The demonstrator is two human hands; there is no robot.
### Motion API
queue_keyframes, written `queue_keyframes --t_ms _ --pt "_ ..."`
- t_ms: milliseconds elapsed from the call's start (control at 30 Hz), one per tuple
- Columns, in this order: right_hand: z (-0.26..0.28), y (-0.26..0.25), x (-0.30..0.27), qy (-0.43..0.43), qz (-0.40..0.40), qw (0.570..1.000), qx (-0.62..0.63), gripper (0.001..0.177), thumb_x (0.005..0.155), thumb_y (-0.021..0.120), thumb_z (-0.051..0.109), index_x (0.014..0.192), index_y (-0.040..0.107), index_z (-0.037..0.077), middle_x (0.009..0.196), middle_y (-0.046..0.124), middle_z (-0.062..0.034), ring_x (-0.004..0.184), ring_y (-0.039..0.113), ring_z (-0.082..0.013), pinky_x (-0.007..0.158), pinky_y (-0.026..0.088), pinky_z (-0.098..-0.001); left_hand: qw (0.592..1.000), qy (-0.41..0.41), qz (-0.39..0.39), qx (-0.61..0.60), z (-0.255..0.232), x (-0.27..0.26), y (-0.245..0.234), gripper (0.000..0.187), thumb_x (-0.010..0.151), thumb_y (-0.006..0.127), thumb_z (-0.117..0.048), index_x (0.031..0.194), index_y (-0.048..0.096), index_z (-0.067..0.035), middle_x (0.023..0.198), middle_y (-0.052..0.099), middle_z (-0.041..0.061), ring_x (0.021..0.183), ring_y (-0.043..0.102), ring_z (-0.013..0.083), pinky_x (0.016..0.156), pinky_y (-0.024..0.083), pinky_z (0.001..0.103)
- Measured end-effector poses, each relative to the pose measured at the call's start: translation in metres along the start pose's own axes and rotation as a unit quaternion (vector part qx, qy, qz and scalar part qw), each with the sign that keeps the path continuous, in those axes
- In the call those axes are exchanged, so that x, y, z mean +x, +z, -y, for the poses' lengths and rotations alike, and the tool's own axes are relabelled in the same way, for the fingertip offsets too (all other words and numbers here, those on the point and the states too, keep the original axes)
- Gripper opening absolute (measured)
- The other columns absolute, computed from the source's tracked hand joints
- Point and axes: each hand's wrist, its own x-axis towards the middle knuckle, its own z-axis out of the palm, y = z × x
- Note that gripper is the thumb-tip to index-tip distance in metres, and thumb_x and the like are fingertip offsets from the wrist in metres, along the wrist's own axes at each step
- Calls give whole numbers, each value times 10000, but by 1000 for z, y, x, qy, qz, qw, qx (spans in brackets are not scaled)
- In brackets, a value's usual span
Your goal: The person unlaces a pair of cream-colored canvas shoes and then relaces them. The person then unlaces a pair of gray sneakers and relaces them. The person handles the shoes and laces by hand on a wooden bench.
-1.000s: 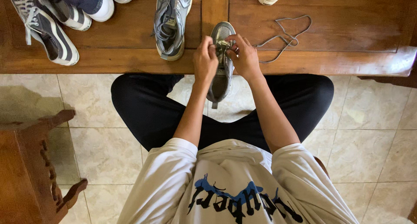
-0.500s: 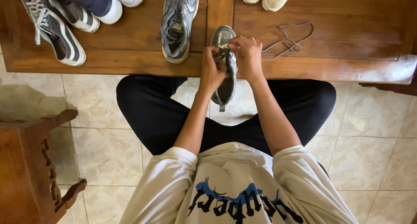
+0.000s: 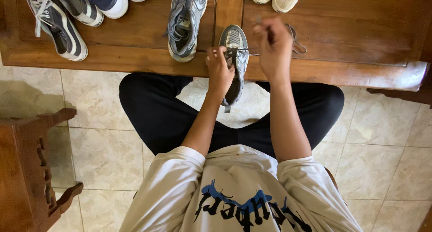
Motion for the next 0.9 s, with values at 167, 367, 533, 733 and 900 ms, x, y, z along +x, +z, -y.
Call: queue_keyframes --t_ms 167,367,533,733,900 --pt "-19 28 -25 84 47 984 -151 112 932 722 95 1039 752 111 920 768 -110 779 740 -220 647 554 -353 999 -36 30 -20 15 2 -5 310 916 656 -26 1217 581 -37 1135 588 224 1019 618 449 869 506 520" --pt "-27 55 -45 137 74 928 -338 72 901 769 278 933 782 215 813 765 -71 696 719 -331 616 550 -451 998 -23 53 -13 23 9 -8 237 932 580 0 1165 613 -20 1105 648 222 1015 640 453 849 525 528" --pt "-29 65 -49 128 71 925 -351 113 877 773 286 943 784 195 824 765 -69 688 720 -324 597 544 -446 994 -63 84 -2 20 10 -8 209 952 558 2 1143 632 -40 1113 697 194 1045 656 426 848 516 534" --pt "-43 77 -55 197 11 957 -214 129 867 789 282 952 801 186 894 739 -59 779 731 -268 670 553 -388 995 -51 79 -15 21 13 -17 196 941 575 -29 1129 630 -44 1089 704 196 1021 664 424 846 515 526" --pt "-64 84 -58 210 -12 962 -172 138 856 815 223 976 800 157 865 645 -87 773 694 -276 685 536 -401 995 -35 60 -76 20 16 -20 188 968 646 -162 1125 636 -60 1035 707 182 958 683 392 815 537 489"
